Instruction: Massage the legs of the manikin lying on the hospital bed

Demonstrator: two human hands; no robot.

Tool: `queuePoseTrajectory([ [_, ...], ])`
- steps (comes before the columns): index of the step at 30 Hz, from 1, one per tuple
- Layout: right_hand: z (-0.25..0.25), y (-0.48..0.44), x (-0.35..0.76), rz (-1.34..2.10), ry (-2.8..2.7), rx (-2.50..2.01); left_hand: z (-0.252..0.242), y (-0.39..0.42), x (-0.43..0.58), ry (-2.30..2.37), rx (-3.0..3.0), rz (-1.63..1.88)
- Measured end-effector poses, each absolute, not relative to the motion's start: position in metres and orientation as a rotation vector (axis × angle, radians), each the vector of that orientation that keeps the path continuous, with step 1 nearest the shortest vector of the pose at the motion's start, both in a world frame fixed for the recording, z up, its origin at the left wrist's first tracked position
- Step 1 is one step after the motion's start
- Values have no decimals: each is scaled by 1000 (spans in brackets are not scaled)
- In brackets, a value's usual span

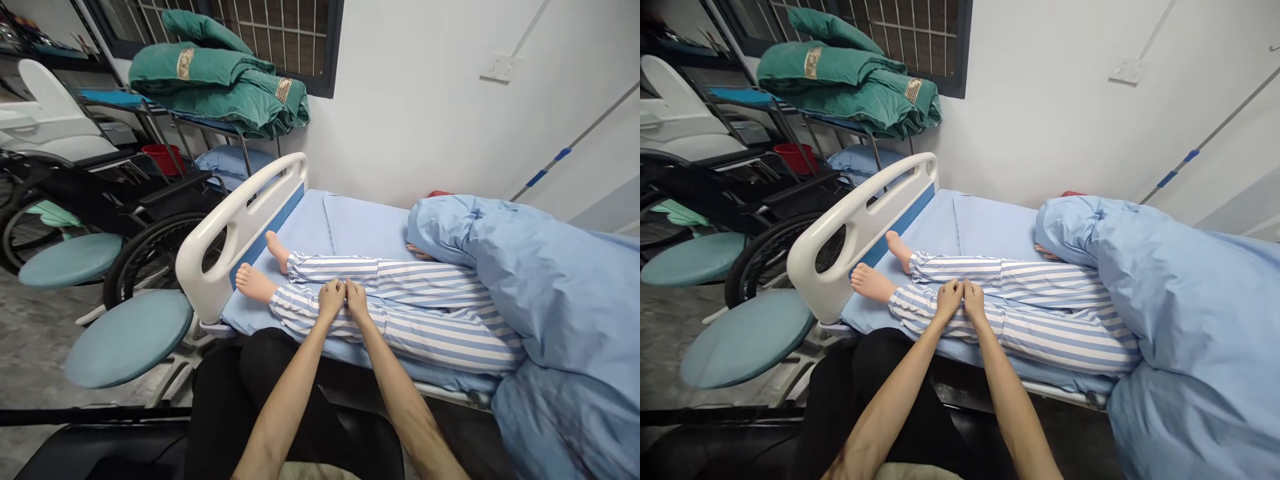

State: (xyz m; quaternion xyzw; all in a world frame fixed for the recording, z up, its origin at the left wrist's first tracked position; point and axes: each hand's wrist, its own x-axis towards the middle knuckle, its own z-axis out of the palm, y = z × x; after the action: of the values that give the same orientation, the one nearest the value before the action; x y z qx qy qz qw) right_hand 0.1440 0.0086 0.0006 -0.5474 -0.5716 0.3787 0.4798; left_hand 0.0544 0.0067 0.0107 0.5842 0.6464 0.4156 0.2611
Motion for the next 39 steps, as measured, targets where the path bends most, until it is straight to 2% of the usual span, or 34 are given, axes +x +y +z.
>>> queuePoseTrajectory([
  [6,3,8,147,959,-1409,-1341,4,3,51,1786,1710,1008],
  [15,67,-8,156,830,-1493,-1238,2,-3,49,1776,1689,1036],
  [25,-2,10,150,888,-1587,-1443,-1,-23,47,1784,1759,1085],
  [30,-6,27,154,1039,-1489,-1417,-4,-46,52,1655,1694,1134],
  [34,-9,27,155,1007,-1504,-1400,-4,-67,54,1509,1695,1084],
  [39,-6,23,153,930,-1561,-1377,35,-47,46,1437,1610,1245],
])
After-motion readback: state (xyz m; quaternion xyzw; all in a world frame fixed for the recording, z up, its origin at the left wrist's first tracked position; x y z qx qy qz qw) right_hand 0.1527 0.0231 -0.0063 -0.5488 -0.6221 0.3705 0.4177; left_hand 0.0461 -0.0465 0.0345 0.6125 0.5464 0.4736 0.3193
